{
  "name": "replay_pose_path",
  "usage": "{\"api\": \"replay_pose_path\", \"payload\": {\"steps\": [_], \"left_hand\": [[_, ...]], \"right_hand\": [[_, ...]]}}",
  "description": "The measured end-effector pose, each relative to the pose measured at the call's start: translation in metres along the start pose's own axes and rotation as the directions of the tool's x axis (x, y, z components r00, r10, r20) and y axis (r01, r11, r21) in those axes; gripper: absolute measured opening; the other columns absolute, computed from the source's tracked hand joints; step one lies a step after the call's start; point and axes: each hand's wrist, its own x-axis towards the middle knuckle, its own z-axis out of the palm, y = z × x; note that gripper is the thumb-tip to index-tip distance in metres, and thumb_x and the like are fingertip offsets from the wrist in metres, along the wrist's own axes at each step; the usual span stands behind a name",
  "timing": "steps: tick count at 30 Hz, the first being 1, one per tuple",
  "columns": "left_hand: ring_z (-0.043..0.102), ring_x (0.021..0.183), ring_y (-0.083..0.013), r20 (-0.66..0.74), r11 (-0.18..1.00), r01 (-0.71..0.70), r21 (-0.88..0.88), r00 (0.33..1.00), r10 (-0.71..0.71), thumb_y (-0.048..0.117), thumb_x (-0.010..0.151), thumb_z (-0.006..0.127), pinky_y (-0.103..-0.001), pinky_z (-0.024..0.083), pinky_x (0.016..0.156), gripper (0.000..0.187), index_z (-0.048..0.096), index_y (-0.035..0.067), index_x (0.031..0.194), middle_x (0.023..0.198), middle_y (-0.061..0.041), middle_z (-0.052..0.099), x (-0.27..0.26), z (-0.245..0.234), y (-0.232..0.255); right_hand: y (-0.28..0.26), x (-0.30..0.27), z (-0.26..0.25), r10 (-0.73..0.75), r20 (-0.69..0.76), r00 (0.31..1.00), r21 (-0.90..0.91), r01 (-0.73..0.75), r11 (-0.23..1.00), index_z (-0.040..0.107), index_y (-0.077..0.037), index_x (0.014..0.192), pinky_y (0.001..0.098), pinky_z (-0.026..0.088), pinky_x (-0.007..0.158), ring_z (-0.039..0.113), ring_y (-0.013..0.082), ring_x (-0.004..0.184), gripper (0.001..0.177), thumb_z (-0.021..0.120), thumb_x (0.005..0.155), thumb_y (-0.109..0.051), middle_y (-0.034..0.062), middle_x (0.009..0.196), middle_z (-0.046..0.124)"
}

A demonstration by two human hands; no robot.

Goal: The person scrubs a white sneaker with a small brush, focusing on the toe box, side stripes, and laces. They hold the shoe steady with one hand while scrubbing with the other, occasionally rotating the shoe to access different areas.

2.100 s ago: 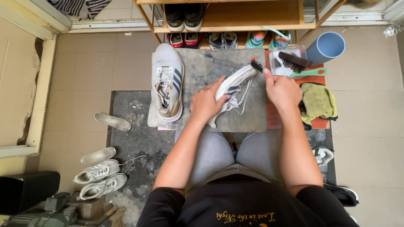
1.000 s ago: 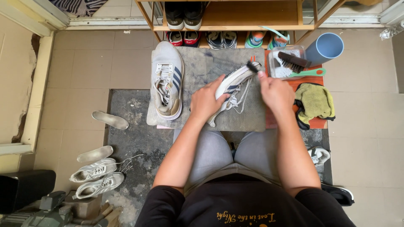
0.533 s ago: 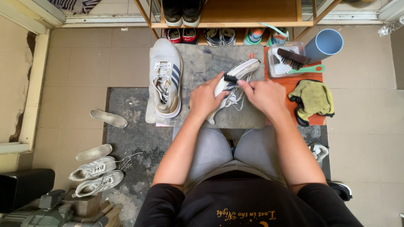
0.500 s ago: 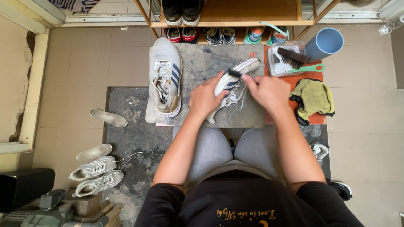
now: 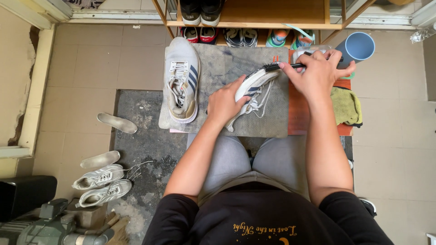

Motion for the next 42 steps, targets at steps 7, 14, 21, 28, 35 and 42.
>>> {"api": "replay_pose_path", "payload": {"steps": [7, 14, 21, 28, 35, 42], "left_hand": [[0.071, 0.105, -0.0362, 0.003, 0.999, 0.033, 0.042, 0.999, -0.033, 0.052, 0.089, 0.068, -0.053, 0.056, 0.076, 0.068, 0.046, 0.035, 0.151, 0.138, -0.004, 0.068, 0.005, 0.006, 0.001], [0.073, 0.102, -0.0334, -0.032, 0.998, -0.004, 0.07, 0.999, 0.006, 0.055, 0.089, 0.07, -0.052, 0.059, 0.071, 0.071, 0.047, 0.03, 0.151, 0.14, -0.001, 0.066, 0.009, 0.013, -0.005], [0.073, 0.089, -0.0375, -0.015, 0.993, 0.034, 0.115, 0.999, -0.032, 0.058, 0.088, 0.071, -0.053, 0.056, 0.067, 0.082, 0.038, 0.025, 0.156, 0.119, -0.01, 0.075, 0.008, 0.014, -0.004], [0.073, 0.09, -0.0387, -0.002, 0.993, 0.043, 0.11, 0.999, -0.043, 0.057, 0.089, 0.071, -0.054, 0.056, 0.067, 0.085, 0.034, 0.024, 0.157, 0.121, -0.011, 0.074, 0.009, 0.013, -0.003], [0.073, 0.084, -0.0341, 0.025, 0.992, 0.051, 0.116, 0.998, -0.055, 0.056, 0.09, 0.071, -0.05, 0.058, 0.064, 0.087, 0.031, 0.021, 0.159, 0.11, -0.01, 0.075, 0.006, 0.006, 0.003], [0.072, 0.09, -0.0417, 0.012, 0.995, 0.043, 0.093, 0.999, -0.044, 0.057, 0.088, 0.071, -0.057, 0.055, 0.07, 0.091, 0.026, 0.023, 0.16, 0.125, -0.012, 0.073, 0.007, 0.009, -0.003]], "right_hand": [[-0.04, 0.0, -0.007, -0.233, -0.097, 0.968, 0.143, 0.246, 0.959, 0.075, -0.02, 0.077, 0.0809, 0.005, 0.101, 0.006, 0.0485, 0.149, 0.043, 0.08, 0.091, -0.06, 0.0111, 0.141, 0.053], [-0.034, 0.015, -0.011, -0.06, -0.024, 0.998, 0.208, 0.064, 0.976, 0.082, -0.024, 0.087, 0.0791, 0.014, 0.107, -0.023, 0.0387, 0.143, 0.034, 0.089, 0.086, -0.057, 0.0086, 0.172, 0.018], [-0.015, 0.015, -0.008, 0.142, -0.009, 0.99, 0.157, -0.138, 0.978, 0.076, -0.028, 0.077, 0.0668, 0.018, 0.111, -0.027, 0.0352, 0.143, 0.034, 0.1, 0.085, -0.052, 0.0015, 0.174, 0.009], [-0.054, 0.004, -0.015, -0.186, -0.02, 0.982, 0.154, 0.187, 0.97, 0.079, -0.016, 0.084, 0.0769, 0.021, 0.104, -0.018, 0.0448, 0.145, 0.045, 0.082, 0.094, -0.06, 0.0112, 0.171, 0.02], [-0.041, 0.008, -0.015, 0.049, -0.025, 0.998, 0.107, -0.046, 0.993, 0.077, -0.023, 0.075, 0.0726, 0.023, 0.103, -0.019, 0.0402, 0.142, 0.041, 0.092, 0.088, -0.059, 0.0076, 0.168, 0.021], [-0.065, -0.004, -0.007, -0.104, -0.01, 0.995, 0.165, 0.104, 0.981, 0.079, -0.018, 0.078, 0.0744, 0.021, 0.104, -0.011, 0.0467, 0.145, 0.05, 0.077, 0.092, -0.066, 0.0112, 0.167, 0.028]]}}
